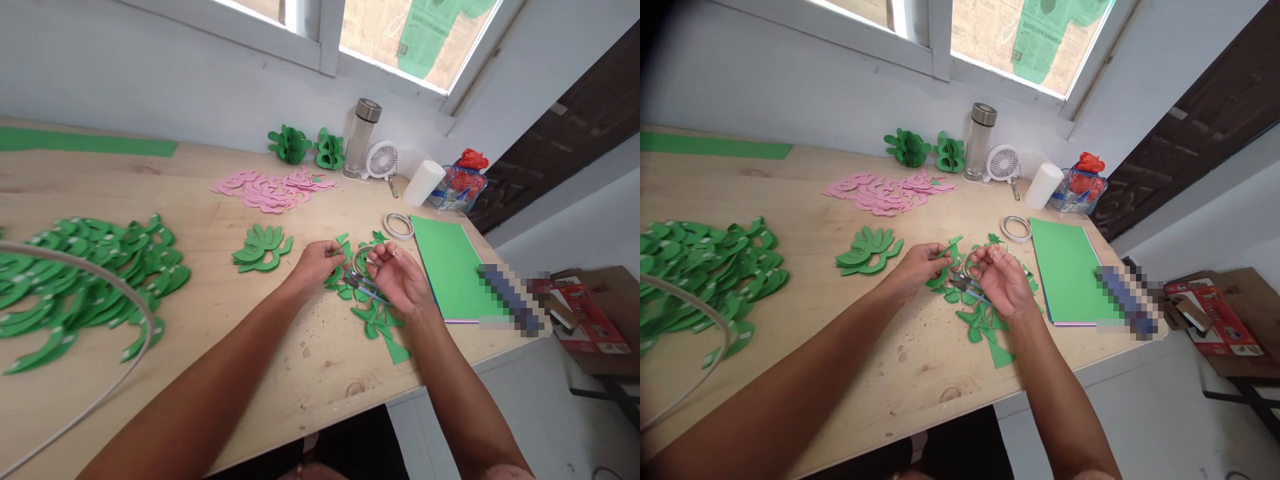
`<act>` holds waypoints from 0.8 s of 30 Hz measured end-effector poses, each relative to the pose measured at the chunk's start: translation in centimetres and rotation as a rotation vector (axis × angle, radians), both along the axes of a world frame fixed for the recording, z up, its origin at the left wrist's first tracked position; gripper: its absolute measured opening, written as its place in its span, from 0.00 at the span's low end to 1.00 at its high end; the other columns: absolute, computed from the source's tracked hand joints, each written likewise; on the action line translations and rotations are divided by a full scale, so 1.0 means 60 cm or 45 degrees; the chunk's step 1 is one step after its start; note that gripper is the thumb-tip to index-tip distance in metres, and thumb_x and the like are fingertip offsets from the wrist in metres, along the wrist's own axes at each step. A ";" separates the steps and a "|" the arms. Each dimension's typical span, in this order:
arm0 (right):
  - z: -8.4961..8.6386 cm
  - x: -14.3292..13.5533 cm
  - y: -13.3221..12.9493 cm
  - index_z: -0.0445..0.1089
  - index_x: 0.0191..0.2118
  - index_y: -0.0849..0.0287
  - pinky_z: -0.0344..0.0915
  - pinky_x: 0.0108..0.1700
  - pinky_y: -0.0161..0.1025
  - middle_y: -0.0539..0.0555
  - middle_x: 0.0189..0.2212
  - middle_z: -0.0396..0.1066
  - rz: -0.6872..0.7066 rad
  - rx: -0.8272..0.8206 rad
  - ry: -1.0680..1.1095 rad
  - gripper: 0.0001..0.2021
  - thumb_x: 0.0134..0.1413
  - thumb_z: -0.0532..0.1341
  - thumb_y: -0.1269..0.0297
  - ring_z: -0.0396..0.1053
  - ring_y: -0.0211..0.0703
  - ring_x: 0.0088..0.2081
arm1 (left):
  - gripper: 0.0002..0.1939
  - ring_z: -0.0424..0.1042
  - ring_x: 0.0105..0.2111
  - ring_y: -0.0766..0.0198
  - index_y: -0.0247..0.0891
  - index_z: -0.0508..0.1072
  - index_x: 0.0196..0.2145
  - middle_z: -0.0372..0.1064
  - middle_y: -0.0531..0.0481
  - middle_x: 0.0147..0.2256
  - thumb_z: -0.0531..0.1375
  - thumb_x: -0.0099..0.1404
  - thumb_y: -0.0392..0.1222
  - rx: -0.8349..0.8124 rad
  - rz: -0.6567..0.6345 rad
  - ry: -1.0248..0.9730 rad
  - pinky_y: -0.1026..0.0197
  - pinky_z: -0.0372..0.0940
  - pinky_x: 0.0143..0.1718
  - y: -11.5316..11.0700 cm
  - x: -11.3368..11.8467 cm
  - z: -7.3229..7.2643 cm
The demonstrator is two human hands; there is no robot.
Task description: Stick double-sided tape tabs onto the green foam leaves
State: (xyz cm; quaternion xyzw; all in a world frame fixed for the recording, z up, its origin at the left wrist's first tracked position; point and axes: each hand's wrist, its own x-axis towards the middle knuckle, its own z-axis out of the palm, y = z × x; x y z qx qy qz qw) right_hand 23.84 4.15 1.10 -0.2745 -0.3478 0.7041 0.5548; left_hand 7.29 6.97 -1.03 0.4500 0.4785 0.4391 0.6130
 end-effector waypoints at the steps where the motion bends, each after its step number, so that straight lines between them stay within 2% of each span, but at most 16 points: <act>1: -0.001 0.000 0.000 0.69 0.29 0.55 0.65 0.36 0.35 0.49 0.31 0.69 -0.003 -0.007 0.015 0.08 0.44 0.68 0.62 0.66 0.39 0.37 | 0.04 0.61 0.17 0.72 0.36 0.68 0.21 0.64 0.56 0.18 0.61 0.46 0.36 0.013 0.002 0.000 0.67 0.52 0.20 0.000 0.000 0.000; 8: -0.004 -0.004 0.000 0.70 0.30 0.56 0.64 0.35 0.35 0.49 0.30 0.70 -0.068 -0.023 -0.057 0.08 0.45 0.68 0.62 0.66 0.38 0.36 | 0.05 0.58 0.18 0.72 0.35 0.69 0.22 0.62 0.56 0.18 0.62 0.46 0.37 0.029 0.000 -0.016 0.67 0.52 0.20 -0.001 0.000 0.000; 12: -0.008 -0.016 0.001 0.70 0.29 0.57 0.62 0.34 0.33 0.49 0.30 0.70 -0.218 0.019 -0.229 0.07 0.45 0.68 0.64 0.65 0.37 0.34 | 0.06 0.57 0.18 0.72 0.35 0.70 0.21 0.62 0.56 0.20 0.63 0.46 0.39 0.071 -0.007 -0.083 0.67 0.52 0.21 -0.007 0.005 0.009; 17: -0.025 -0.024 0.005 0.70 0.28 0.58 0.60 0.33 0.33 0.49 0.34 0.71 -0.395 0.118 -0.507 0.07 0.46 0.67 0.61 0.62 0.34 0.30 | 0.09 0.58 0.19 0.71 0.36 0.69 0.18 0.60 0.57 0.18 0.64 0.48 0.42 0.104 -0.032 -0.124 0.65 0.55 0.23 -0.023 0.015 0.026; 24: -0.032 -0.026 0.005 0.70 0.30 0.56 0.62 0.31 0.34 0.47 0.30 0.70 -0.393 0.176 -0.530 0.07 0.47 0.65 0.59 0.63 0.34 0.26 | 0.07 0.63 0.21 0.69 0.36 0.71 0.22 0.66 0.55 0.20 0.65 0.45 0.39 0.066 0.017 -0.200 0.65 0.57 0.23 -0.040 0.031 0.036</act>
